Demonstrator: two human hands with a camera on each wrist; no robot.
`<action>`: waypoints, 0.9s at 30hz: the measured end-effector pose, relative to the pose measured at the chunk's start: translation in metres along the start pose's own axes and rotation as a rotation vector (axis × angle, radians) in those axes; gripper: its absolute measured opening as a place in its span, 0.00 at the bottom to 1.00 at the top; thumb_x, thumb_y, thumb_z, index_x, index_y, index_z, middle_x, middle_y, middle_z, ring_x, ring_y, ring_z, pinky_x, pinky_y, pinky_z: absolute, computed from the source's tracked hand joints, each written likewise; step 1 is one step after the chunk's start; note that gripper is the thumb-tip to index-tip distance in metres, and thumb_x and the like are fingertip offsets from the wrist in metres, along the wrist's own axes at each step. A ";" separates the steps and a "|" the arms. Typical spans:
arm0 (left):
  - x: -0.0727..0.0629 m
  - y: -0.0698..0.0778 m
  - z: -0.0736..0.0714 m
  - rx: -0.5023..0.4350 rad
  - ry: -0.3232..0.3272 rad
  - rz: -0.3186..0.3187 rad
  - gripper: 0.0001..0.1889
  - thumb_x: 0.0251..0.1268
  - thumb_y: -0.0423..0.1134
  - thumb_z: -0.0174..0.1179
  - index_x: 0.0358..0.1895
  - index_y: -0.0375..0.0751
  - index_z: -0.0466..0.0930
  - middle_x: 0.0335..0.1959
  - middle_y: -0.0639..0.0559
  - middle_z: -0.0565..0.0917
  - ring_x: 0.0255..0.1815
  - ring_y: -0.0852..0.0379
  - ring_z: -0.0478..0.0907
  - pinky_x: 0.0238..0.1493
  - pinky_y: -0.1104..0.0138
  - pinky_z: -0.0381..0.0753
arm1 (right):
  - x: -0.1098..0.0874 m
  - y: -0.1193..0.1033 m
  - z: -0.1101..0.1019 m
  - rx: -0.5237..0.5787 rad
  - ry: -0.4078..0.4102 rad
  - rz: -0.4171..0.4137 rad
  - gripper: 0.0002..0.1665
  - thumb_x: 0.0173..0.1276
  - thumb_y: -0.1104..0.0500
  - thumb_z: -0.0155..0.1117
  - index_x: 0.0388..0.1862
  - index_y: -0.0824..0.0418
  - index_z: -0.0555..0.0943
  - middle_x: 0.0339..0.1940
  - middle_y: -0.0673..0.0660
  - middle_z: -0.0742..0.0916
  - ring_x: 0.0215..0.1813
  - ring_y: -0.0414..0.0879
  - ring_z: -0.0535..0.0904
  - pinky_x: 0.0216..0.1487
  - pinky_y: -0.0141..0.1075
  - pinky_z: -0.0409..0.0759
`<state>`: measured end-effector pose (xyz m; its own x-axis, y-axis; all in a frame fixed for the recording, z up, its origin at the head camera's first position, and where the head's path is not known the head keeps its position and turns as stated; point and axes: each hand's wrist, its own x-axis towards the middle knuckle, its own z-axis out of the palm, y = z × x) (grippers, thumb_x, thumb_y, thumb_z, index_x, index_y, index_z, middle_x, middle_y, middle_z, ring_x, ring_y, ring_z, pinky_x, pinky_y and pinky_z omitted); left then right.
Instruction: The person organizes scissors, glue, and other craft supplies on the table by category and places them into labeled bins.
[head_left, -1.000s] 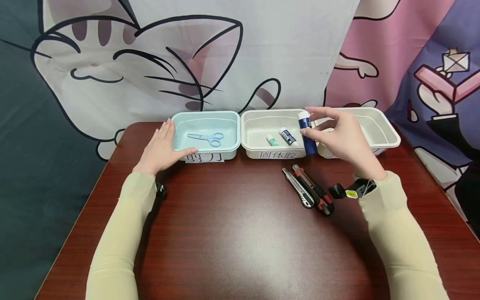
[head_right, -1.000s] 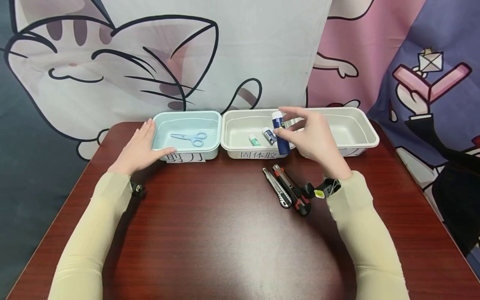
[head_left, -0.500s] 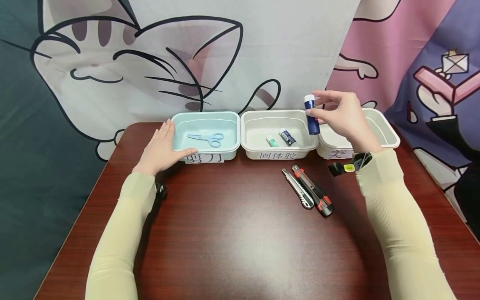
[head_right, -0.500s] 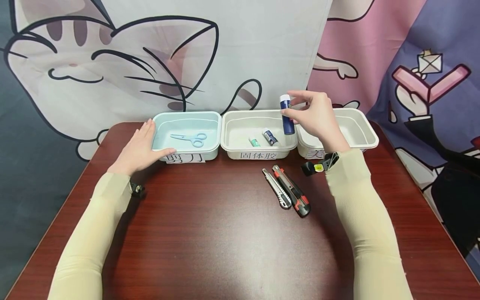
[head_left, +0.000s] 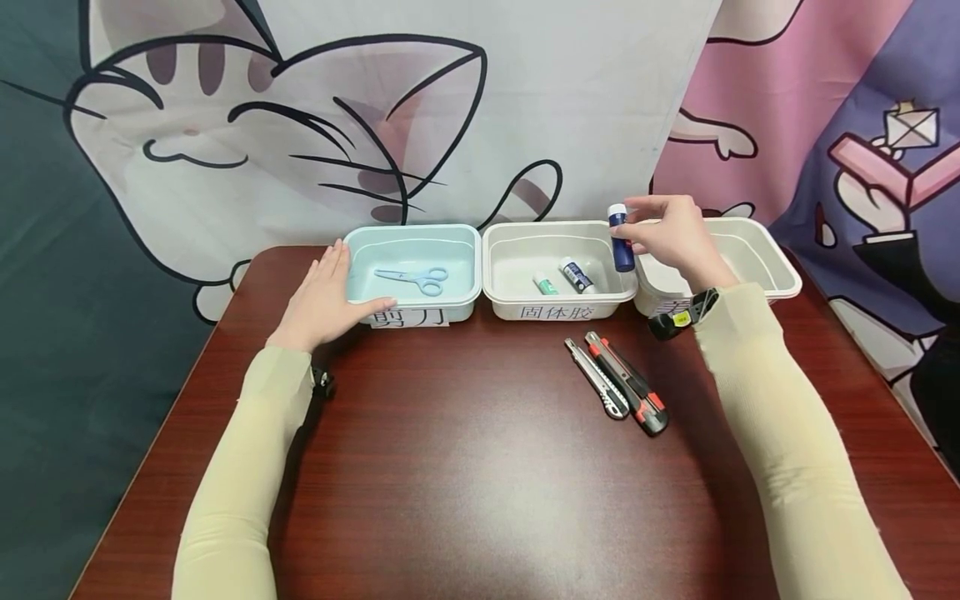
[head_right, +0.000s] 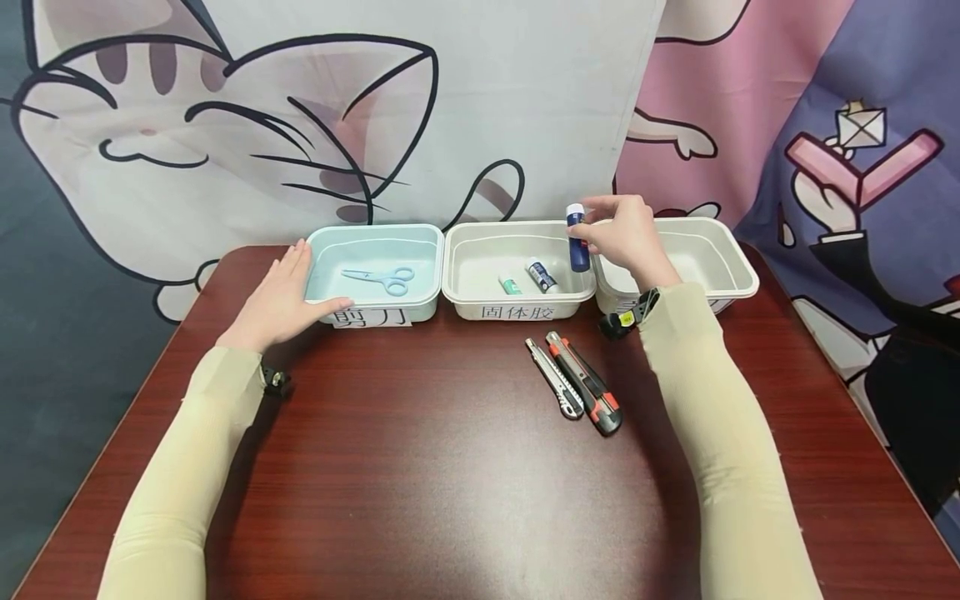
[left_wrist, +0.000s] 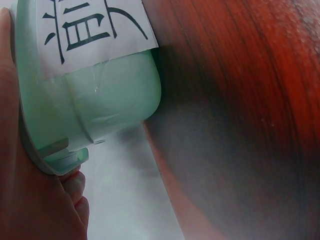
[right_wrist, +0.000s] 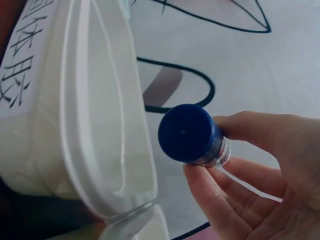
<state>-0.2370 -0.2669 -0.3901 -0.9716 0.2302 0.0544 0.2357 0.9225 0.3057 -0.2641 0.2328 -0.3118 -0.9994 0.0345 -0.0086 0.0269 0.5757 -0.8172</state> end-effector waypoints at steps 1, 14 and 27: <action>0.000 0.000 0.000 -0.001 -0.001 0.000 0.67 0.58 0.79 0.54 0.80 0.29 0.35 0.82 0.35 0.40 0.83 0.45 0.34 0.80 0.52 0.35 | 0.001 0.002 0.001 -0.009 -0.002 0.004 0.36 0.64 0.51 0.77 0.69 0.60 0.79 0.52 0.61 0.85 0.31 0.38 0.87 0.37 0.28 0.85; 0.001 -0.001 0.001 0.003 -0.007 0.000 0.67 0.59 0.80 0.53 0.80 0.29 0.34 0.83 0.37 0.38 0.83 0.42 0.36 0.80 0.51 0.37 | -0.005 0.011 0.003 -0.028 -0.020 -0.005 0.40 0.66 0.43 0.73 0.69 0.65 0.78 0.55 0.67 0.86 0.34 0.44 0.89 0.37 0.31 0.86; 0.001 -0.001 0.001 0.002 -0.011 -0.001 0.67 0.58 0.80 0.53 0.80 0.29 0.34 0.83 0.37 0.37 0.83 0.44 0.34 0.80 0.51 0.36 | -0.018 0.007 -0.002 -0.077 -0.031 -0.032 0.40 0.66 0.39 0.72 0.68 0.62 0.79 0.55 0.64 0.87 0.41 0.48 0.89 0.40 0.28 0.77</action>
<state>-0.2385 -0.2676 -0.3911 -0.9716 0.2324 0.0437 0.2345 0.9234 0.3040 -0.2463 0.2374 -0.3161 -1.0000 -0.0096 -0.0016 -0.0048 0.6373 -0.7706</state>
